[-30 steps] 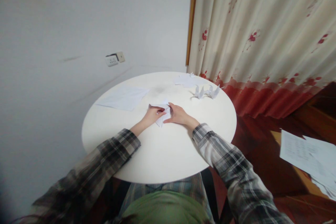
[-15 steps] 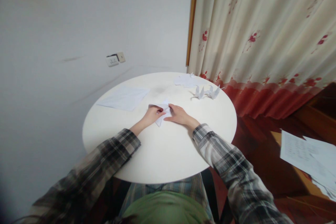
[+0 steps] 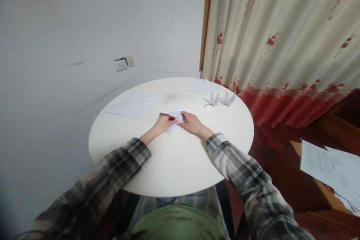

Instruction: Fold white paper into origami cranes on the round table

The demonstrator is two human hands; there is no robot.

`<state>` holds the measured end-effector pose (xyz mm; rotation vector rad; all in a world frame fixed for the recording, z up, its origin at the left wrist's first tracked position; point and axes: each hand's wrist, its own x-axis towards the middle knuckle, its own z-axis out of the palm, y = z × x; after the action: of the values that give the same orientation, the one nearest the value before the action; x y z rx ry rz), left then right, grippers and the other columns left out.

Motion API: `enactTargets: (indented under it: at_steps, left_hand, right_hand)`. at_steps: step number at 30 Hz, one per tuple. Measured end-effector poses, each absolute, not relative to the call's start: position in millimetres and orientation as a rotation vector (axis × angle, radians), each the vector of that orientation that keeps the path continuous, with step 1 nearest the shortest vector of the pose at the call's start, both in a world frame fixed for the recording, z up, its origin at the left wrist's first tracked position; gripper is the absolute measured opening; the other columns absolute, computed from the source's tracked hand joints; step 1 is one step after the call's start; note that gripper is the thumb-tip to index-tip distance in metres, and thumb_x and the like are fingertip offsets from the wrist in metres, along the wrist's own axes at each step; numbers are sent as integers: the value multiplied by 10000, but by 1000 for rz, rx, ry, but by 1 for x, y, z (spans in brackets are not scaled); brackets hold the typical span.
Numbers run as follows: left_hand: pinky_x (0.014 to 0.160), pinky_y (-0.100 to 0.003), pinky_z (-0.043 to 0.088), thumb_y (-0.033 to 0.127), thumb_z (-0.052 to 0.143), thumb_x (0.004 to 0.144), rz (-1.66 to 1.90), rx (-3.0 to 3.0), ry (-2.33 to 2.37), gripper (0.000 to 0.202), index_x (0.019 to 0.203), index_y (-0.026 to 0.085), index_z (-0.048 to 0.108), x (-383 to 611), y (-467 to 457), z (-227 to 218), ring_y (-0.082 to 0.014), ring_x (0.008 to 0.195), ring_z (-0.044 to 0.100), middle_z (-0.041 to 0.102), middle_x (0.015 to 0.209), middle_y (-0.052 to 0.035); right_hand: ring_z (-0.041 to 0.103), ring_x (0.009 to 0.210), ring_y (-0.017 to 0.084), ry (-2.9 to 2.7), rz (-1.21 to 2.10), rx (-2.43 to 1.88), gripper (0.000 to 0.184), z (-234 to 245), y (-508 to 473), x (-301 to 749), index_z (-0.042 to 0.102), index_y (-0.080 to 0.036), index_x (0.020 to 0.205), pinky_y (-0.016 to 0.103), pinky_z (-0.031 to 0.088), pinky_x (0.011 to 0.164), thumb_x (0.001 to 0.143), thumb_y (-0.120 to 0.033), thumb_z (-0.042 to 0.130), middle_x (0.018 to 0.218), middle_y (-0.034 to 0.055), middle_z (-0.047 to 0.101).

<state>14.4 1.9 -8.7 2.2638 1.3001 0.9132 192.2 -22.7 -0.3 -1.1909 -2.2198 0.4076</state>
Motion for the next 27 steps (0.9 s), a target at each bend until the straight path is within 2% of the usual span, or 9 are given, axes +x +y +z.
enactTargets:
  at_steps: [6,9,18,27]
  left_hand:
    - [844,-304,478,107,562,773,996,2361,1163,186,884,176,694,14,0,-9,-174,872,638,707,934,-48]
    - [894,-313,456,128,552,797,1000,2398,1130,204,930,193,693,14,-2,-9,-178,934,628,697,990,-46]
    - [877,-292,467,160,526,827,946,2459,1136,221,975,201,684,18,-15,-4,-175,920,633,694,991,-45]
    - [735,-231,506,165,586,781,938,2384,1169,139,867,179,694,22,-20,-7,-160,819,650,708,902,-37]
  right_hand:
    - [556,1050,199,-2229,342,-1174,392,-5,-18,195,502,-172,1198,353,412,917,840,-328,533,1130,93,612]
    - [558,1050,193,-2252,315,-1189,357,-6,-16,196,510,-172,1192,347,408,924,853,-285,515,1133,93,612]
    - [559,1050,210,-2240,275,-1240,407,-8,-17,199,513,-149,1190,357,419,917,803,-258,581,1113,107,617]
    - [567,1032,216,-2227,286,-1170,451,-10,-21,201,525,-163,1167,360,427,908,780,-379,610,1103,105,618]
